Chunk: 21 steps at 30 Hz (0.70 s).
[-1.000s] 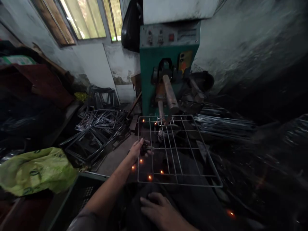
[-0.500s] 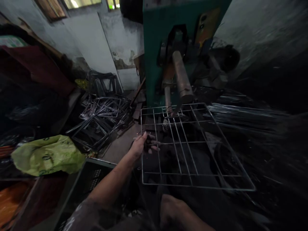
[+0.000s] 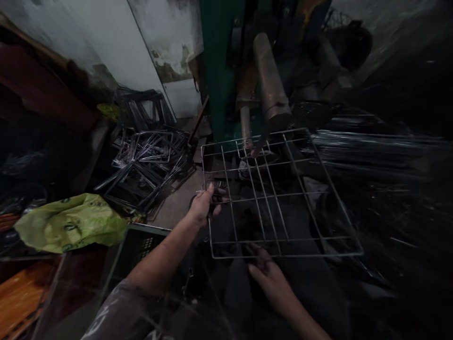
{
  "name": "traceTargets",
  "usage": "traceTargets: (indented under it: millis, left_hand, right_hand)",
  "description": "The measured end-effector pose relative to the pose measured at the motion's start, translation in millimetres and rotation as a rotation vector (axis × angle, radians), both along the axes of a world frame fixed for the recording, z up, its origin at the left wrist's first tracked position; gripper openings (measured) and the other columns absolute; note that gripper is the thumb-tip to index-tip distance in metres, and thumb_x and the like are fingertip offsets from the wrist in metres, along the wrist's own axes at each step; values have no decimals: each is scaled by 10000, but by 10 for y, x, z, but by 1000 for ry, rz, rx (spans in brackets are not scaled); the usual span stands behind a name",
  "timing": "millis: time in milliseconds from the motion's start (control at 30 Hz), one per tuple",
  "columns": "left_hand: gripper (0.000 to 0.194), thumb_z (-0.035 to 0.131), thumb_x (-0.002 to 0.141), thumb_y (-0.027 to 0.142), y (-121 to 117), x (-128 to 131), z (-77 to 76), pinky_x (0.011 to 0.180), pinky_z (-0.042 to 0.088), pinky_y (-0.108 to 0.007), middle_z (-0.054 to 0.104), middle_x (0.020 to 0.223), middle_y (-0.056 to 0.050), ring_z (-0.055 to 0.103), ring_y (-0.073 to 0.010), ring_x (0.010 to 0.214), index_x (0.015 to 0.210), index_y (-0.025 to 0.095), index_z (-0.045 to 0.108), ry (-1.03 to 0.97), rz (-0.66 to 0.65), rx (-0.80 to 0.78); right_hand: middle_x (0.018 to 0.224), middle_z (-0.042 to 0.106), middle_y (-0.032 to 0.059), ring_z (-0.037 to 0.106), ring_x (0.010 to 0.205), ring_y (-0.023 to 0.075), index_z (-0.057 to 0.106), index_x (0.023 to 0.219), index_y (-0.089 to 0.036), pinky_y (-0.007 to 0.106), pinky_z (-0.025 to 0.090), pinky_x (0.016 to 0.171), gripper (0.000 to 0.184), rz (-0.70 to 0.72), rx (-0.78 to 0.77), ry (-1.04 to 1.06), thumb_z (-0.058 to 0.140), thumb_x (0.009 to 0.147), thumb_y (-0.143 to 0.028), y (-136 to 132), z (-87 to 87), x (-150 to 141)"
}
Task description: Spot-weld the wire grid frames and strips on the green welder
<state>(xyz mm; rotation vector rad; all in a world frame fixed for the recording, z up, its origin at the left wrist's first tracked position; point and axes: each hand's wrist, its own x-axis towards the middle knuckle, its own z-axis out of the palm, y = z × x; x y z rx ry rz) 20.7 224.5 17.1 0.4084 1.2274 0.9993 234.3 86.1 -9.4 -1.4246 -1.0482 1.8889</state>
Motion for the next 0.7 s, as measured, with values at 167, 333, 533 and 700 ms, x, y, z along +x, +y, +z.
traceTargets:
  millis: [167,333,533,700]
  left_hand:
    - [545,534,867,613,16,-22,-46,317,212,-185,713,694,-91,453,-67,330,975,102,689,4,2,27]
    - [581,552,851,633,171,-184,-12,335,231,-180,709,670,-76,438,-63,340,1046,100,679,91,17,94]
    - [642,474,867,683,250,-298,-22,332,205,-164,718,744,-84,438,-51,350,1107,121,671,84,7,157]
    - [573,580,823,649,152,-217,-109,361,295,-166,727,788,-74,533,-78,422,1088,152,687,103,-19,138]
  right_hand:
    - [1075,692,126,629,1038,285,727,926,-195,422,484,954,375,148,319,-75,547,858,-518,133,-88,-183]
    - [830,707,76,673,835,290,714,844,-217,363,554,739,406,-65,177,-286,565,815,-594,-74,-59,295]
    - [1128,701,66,663,982,289,693,1048,-294,413,528,881,269,386,603,-188,523,843,-328,-239,-193,230]
    - [1377,576,63,646,1089,245,616,1277,-287,361,489,970,496,802,695,-216,505,814,-145,-25,-89,-283]
